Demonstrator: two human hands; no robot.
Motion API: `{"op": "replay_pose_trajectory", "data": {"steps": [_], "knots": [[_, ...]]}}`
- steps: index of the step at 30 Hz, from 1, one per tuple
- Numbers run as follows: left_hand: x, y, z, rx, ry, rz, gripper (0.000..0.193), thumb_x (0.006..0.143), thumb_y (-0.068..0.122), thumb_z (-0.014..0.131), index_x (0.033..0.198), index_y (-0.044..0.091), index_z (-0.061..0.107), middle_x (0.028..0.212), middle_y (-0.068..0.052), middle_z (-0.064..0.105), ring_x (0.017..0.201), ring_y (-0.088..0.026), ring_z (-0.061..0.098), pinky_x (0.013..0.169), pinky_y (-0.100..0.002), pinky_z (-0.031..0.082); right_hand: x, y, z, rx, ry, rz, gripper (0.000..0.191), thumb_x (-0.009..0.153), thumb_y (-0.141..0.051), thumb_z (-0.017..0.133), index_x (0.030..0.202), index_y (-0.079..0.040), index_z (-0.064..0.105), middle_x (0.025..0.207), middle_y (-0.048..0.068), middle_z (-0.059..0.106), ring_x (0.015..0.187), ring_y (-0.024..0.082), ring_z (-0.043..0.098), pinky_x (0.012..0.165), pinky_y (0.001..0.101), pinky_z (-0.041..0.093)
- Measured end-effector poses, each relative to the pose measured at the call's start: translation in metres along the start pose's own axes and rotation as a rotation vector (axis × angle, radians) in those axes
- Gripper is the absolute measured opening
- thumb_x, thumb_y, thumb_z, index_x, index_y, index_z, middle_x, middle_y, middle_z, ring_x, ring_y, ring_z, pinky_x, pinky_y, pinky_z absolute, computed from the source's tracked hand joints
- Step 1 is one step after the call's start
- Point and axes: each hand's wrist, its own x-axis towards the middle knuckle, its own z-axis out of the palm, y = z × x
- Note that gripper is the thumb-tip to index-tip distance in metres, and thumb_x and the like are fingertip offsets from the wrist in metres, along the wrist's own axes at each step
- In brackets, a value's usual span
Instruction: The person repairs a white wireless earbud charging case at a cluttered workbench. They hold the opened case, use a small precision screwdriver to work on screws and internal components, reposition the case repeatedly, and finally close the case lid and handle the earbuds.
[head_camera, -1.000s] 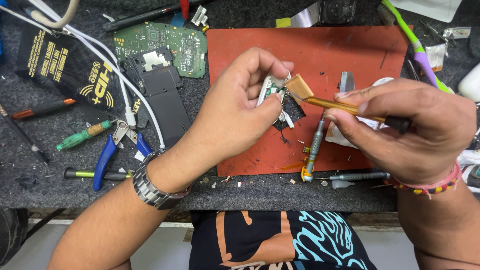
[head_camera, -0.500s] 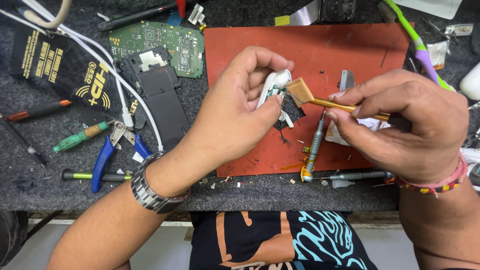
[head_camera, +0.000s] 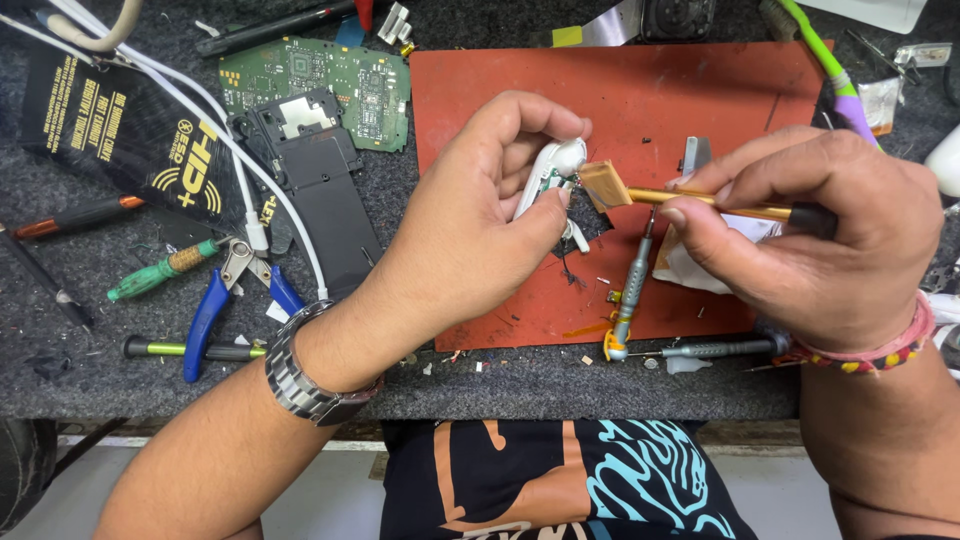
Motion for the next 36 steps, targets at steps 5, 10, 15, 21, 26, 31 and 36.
{"op": "replay_pose_trajectory", "data": {"steps": [5,10,15,21,26,31,36], "knots": [[-0.0006,0.0005,0.0008,-0.001,0.002,0.023,0.037,0.099,-0.007,0.056,0.134,-0.001,0.047,0.129,-0.011,0.062,0.124,-0.014,0.065,0.105,-0.028,0.058,-0.0001,-0.0010,-0.0002,0.094,-0.037,0.043,0.030,0.086,0.006,0.082,0.091,0.001,0.052,0.097,0.021,0.070,0.086,0.023,0.075,0.071,0.0267,0.061],[-0.0010,0.0003,0.0011,-0.025,0.004,-0.002,0.036,0.099,-0.007,0.055,0.134,-0.001,0.047,0.127,-0.011,0.062,0.122,-0.013,0.066,0.104,-0.028,0.058,-0.0009,-0.0013,-0.0006,0.068,-0.034,0.027,0.032,0.086,0.004,0.084,0.089,0.000,0.052,0.098,0.021,0.071,0.083,0.020,0.074,0.065,0.0242,0.059],[0.0008,-0.0014,0.0000,-0.022,0.003,0.022,0.038,0.098,-0.008,0.056,0.134,-0.001,0.047,0.127,-0.010,0.062,0.121,-0.013,0.066,0.105,-0.028,0.058,-0.0012,-0.0012,-0.0010,0.037,-0.026,0.008,0.031,0.086,0.005,0.085,0.086,0.000,0.054,0.097,0.022,0.072,0.081,0.020,0.074,0.061,0.0231,0.056],[0.0025,-0.0028,-0.0005,-0.036,0.019,0.014,0.038,0.097,-0.008,0.057,0.133,-0.001,0.048,0.125,-0.009,0.063,0.120,-0.013,0.067,0.103,-0.028,0.059,-0.0009,-0.0002,-0.0012,0.021,0.001,-0.067,0.032,0.089,0.006,0.085,0.087,0.000,0.053,0.096,0.022,0.071,0.083,0.021,0.074,0.065,0.0253,0.058],[0.0020,-0.0024,-0.0006,-0.039,0.018,0.012,0.037,0.097,-0.008,0.056,0.133,0.000,0.048,0.125,-0.009,0.063,0.118,-0.013,0.067,0.102,-0.028,0.059,-0.0012,0.0000,-0.0002,0.009,0.000,-0.052,0.033,0.086,0.004,0.085,0.084,-0.001,0.053,0.094,0.021,0.072,0.081,0.021,0.072,0.060,0.0247,0.055],[0.0021,-0.0028,-0.0008,-0.031,0.020,0.014,0.037,0.097,-0.008,0.057,0.133,0.000,0.048,0.125,-0.009,0.063,0.119,-0.013,0.067,0.103,-0.028,0.060,-0.0019,0.0000,-0.0003,0.014,-0.003,-0.062,0.032,0.088,0.003,0.085,0.086,-0.001,0.053,0.096,0.020,0.072,0.080,0.020,0.073,0.062,0.0245,0.056],[0.0024,-0.0034,-0.0005,-0.018,0.022,0.024,0.038,0.097,-0.008,0.057,0.133,0.000,0.048,0.126,-0.009,0.062,0.120,-0.012,0.066,0.103,-0.028,0.059,-0.0024,0.0003,-0.0007,0.008,0.002,-0.065,0.032,0.089,0.004,0.085,0.087,-0.001,0.054,0.097,0.020,0.072,0.082,0.020,0.073,0.065,0.0251,0.057]]}}
